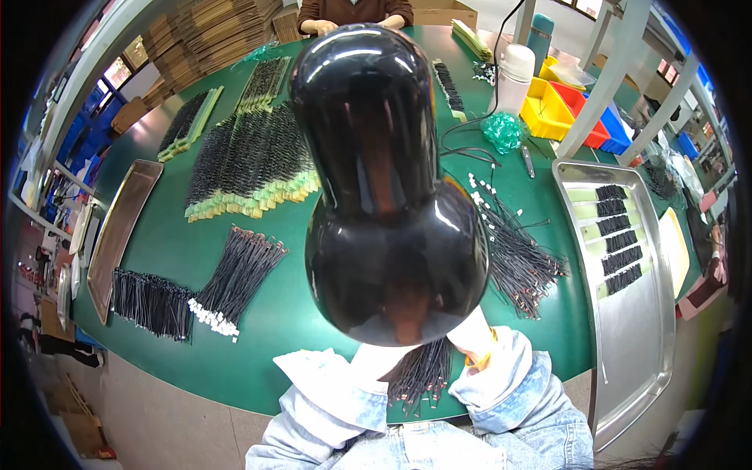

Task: Bundling and organizing small electronic components and placing them into a metal tray at a workbench.

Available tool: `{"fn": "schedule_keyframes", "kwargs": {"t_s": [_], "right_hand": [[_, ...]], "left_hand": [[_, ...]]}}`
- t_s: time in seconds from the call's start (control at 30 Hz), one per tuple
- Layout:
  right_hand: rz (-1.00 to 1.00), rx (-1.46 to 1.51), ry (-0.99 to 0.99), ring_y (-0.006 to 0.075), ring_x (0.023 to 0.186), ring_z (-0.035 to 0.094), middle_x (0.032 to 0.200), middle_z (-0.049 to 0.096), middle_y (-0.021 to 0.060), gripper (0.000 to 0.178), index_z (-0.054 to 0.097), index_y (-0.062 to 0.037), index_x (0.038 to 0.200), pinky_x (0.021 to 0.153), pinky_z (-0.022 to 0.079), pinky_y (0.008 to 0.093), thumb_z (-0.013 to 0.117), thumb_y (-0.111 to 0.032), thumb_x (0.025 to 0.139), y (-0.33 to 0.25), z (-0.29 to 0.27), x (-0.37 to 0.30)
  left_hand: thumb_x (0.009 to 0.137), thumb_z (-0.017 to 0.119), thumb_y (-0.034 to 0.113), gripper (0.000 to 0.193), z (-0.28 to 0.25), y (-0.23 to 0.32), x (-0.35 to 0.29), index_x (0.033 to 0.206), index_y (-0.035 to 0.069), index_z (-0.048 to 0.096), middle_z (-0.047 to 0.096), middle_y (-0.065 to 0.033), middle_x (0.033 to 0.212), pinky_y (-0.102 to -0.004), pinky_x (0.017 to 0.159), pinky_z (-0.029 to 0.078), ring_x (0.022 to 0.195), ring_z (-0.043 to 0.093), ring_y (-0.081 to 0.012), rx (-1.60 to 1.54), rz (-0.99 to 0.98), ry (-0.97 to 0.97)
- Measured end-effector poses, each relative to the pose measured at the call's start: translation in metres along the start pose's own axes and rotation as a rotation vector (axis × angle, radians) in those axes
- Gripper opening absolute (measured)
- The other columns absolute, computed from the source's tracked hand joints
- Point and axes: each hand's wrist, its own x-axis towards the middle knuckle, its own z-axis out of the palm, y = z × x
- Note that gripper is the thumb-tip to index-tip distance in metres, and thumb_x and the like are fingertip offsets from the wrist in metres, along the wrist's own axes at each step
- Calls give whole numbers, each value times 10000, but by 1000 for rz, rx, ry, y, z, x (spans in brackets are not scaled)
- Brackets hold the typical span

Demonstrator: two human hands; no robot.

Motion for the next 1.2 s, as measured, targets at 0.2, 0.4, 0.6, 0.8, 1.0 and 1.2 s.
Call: {"fn": "schedule_keyframes", "kwargs": {"t_s": [0.2,0.4,0.6,0.8,1.0,1.2], "right_hand": [[-218,-289,-278,187,804,558,849,582,111,369,532,26,964,728,448,288,662,-185,691,-26,0,-3],[-226,375,-206,162,975,498,1010,536,107,261,545,53,984,847,389,261,411,-102,821,-15,-30,15],[-173,85,-709,180,983,514,1118,511,151,410,482,53,1107,856,389,291,397,-257,852,-41,-4,3],[-121,61,-646,136,867,527,1118,519,128,391,420,25,1184,783,420,260,456,-140,830,-48,20,-9],[-281,108,-775,201,1108,389,1179,428,137,666,308,-23,1223,944,293,313,675,-122,676,-35,30,-15],[-428,-20,-616,173,687,545,779,585,115,201,563,-11,855,619,432,302,561,-72,664,-19,44,-14]], "left_hand": [[795,529,65,132,13,14,-17,898,-15,545,494,-47,535,-259,415,419,437,496,-142,-324,-331,-100],[794,532,135,181,14,36,-28,872,-27,523,497,-86,561,-307,480,440,479,516,-200,-453,-435,-266],[784,549,120,236,15,28,-32,947,-37,483,530,-92,633,-306,581,463,595,556,-204,-457,-385,-272],[771,548,76,95,20,54,-38,802,-8,517,507,-74,552,-271,498,416,505,515,-170,-259,-283,-183],[755,580,75,137,11,99,-61,861,0,536,502,-32,598,-200,484,363,535,474,-94,-126,221,-66],[589,727,4,310,14,111,-62,839,-57,555,571,-105,682,-270,567,423,661,536,-173,135,302,-106]]}}
